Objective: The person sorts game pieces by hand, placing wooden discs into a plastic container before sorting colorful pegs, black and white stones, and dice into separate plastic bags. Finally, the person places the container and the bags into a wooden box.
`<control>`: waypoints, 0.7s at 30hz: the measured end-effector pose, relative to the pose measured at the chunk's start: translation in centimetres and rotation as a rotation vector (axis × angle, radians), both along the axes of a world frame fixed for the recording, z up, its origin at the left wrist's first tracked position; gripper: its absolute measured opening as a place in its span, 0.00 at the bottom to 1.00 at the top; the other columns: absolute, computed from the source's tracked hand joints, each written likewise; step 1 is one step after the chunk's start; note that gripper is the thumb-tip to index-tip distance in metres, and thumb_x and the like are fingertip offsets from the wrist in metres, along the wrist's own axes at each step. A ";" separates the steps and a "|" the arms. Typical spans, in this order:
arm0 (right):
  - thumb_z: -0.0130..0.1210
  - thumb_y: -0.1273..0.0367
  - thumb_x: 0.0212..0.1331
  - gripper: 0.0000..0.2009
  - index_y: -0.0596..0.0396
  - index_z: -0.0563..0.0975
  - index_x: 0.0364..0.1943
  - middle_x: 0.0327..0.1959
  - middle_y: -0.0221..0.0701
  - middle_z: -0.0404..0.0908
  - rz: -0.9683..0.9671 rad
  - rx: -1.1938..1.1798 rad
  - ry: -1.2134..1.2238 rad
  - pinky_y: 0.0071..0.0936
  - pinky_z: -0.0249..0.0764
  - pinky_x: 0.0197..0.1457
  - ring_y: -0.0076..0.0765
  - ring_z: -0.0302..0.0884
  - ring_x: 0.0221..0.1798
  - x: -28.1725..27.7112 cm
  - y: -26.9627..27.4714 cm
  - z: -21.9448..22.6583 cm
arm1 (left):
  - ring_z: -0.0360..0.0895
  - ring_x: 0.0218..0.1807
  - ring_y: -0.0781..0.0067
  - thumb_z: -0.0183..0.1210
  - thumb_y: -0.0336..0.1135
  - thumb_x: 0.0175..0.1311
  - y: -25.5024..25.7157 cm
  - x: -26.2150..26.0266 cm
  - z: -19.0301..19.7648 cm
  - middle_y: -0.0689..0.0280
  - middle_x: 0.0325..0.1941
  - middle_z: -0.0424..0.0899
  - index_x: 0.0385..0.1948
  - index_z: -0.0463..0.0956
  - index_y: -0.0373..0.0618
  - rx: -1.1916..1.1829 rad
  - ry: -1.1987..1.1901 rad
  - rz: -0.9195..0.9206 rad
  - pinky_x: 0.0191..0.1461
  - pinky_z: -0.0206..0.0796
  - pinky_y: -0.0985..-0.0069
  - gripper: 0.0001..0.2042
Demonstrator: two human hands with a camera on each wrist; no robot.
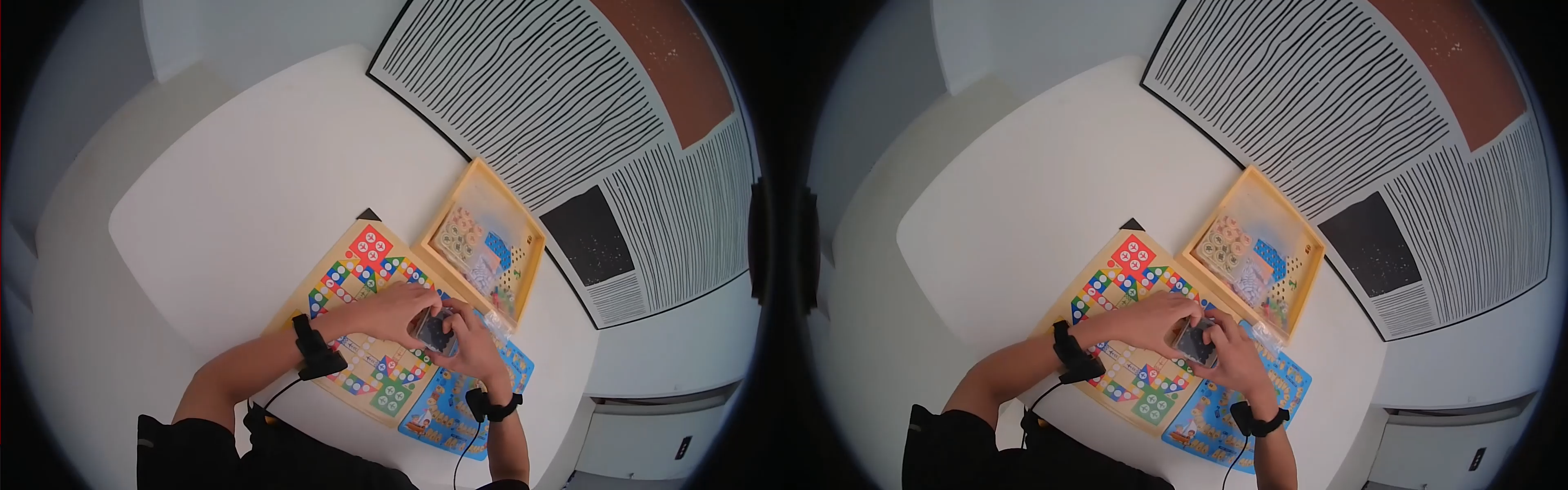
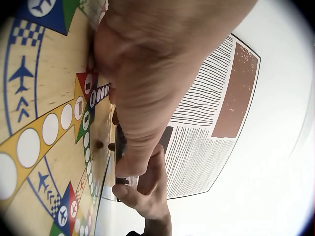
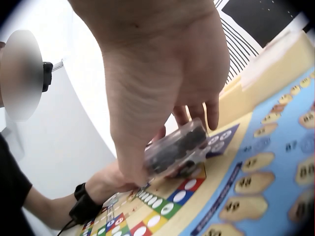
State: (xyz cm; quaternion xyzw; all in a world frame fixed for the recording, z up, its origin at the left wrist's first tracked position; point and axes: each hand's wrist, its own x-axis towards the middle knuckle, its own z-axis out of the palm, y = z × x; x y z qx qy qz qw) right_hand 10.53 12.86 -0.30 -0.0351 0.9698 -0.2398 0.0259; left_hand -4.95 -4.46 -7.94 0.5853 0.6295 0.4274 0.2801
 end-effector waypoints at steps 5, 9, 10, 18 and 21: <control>0.77 0.68 0.42 0.24 0.52 0.70 0.38 0.61 0.46 0.74 -0.069 0.034 0.109 0.43 0.79 0.58 0.57 0.79 0.57 0.3 2.7 2.1 | 0.76 0.64 0.59 0.77 0.43 0.53 0.0 -0.1 0.2 0.60 0.59 0.79 0.62 0.70 0.44 0.035 -0.173 0.061 0.68 0.67 0.60 0.35; 0.77 0.69 0.43 0.25 0.53 0.68 0.39 0.59 0.46 0.73 -0.306 0.015 0.232 0.38 0.75 0.63 0.55 0.77 0.61 -2.3 7.6 3.3 | 0.78 0.61 0.66 0.69 0.45 0.68 0.0 -0.5 -0.3 0.60 0.58 0.80 0.65 0.70 0.42 0.057 -0.329 0.141 0.68 0.70 0.65 0.29; 0.77 0.69 0.43 0.25 0.53 0.68 0.39 0.59 0.46 0.73 -0.312 0.018 0.235 0.38 0.75 0.63 0.55 0.77 0.61 -3.2 9.1 2.4 | 0.79 0.59 0.68 0.65 0.45 0.74 0.1 -0.6 -0.8 0.60 0.56 0.81 0.63 0.72 0.41 0.069 -0.414 0.163 0.67 0.70 0.68 0.24; 0.73 0.64 0.62 0.22 0.52 0.67 0.45 0.64 0.42 0.73 -0.402 -0.481 0.013 0.39 0.69 0.70 0.38 0.70 0.67 -5.9 14.5 -2.4 | 0.78 0.48 0.77 0.48 0.44 0.85 0.4 -2.1 -1.9 0.64 0.45 0.80 0.54 0.74 0.40 0.233 -1.077 0.231 0.58 0.75 0.75 0.15; 0.69 0.63 0.67 0.20 0.52 0.66 0.48 0.66 0.42 0.72 -0.454 -0.431 -0.208 0.39 0.67 0.71 0.37 0.68 0.70 -6.3 12.5 -0.5 | 0.78 0.47 0.76 0.45 0.45 0.86 0.4 -2.0 -1.7 0.64 0.43 0.80 0.52 0.74 0.41 0.214 -1.120 0.245 0.58 0.75 0.74 0.16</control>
